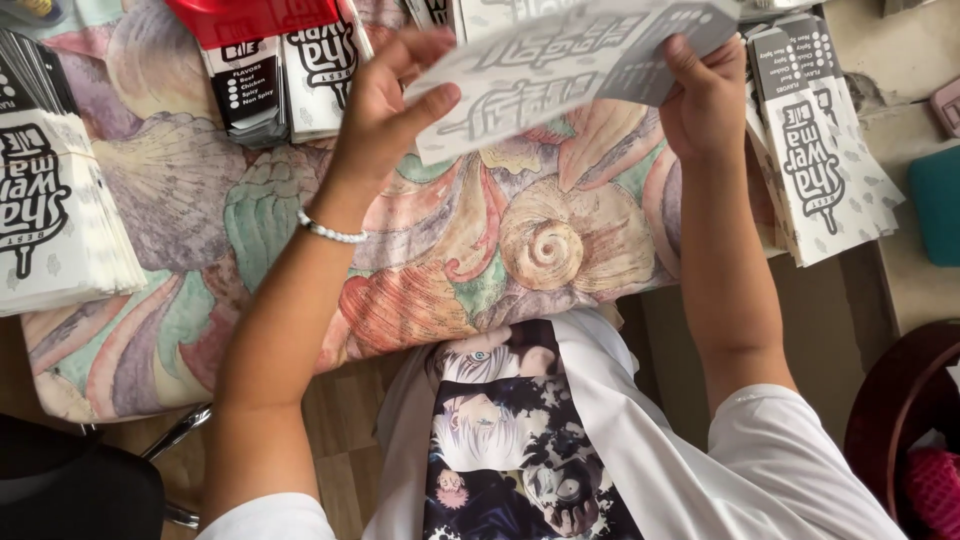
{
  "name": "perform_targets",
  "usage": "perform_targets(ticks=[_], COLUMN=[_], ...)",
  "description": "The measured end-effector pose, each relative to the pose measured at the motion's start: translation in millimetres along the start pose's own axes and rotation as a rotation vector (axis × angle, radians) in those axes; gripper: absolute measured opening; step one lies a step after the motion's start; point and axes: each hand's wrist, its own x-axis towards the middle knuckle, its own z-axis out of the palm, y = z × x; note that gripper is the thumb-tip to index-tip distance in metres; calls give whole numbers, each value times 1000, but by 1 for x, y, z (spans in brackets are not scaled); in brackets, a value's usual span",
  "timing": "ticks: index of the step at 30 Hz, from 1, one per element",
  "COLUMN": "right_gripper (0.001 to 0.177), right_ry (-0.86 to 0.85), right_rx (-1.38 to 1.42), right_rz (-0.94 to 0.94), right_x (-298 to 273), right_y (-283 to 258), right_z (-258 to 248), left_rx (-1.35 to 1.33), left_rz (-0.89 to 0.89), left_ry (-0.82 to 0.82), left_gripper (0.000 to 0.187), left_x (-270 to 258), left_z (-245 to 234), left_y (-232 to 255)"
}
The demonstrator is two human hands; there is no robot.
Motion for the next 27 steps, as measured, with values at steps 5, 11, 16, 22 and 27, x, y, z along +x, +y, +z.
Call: perform_targets(ticks=[5,11,16,22,27], right_gripper=[22,50,49,22,13], right_ry=[15,-4,-42,-95,-159], right_rx=[-11,-49,-470,-1032,-1030], right_rz=[92,30,-340,-703,-676], right_x=[-21,-30,-20,-7,-3], right_y=[-4,3,-38,-60,-60], right_z=[2,-16,36,72,80], left_rx=[344,420,442,387,395], left_rz=[85,170,190,226,238], left_ry=[122,178,231,224,231], left_gripper=[36,35,30,23,25], left_x=[-13,-20,-20,-21,-23], left_z=[18,26,35,44,43], left_y=[-11,-28,-36,-28,-27])
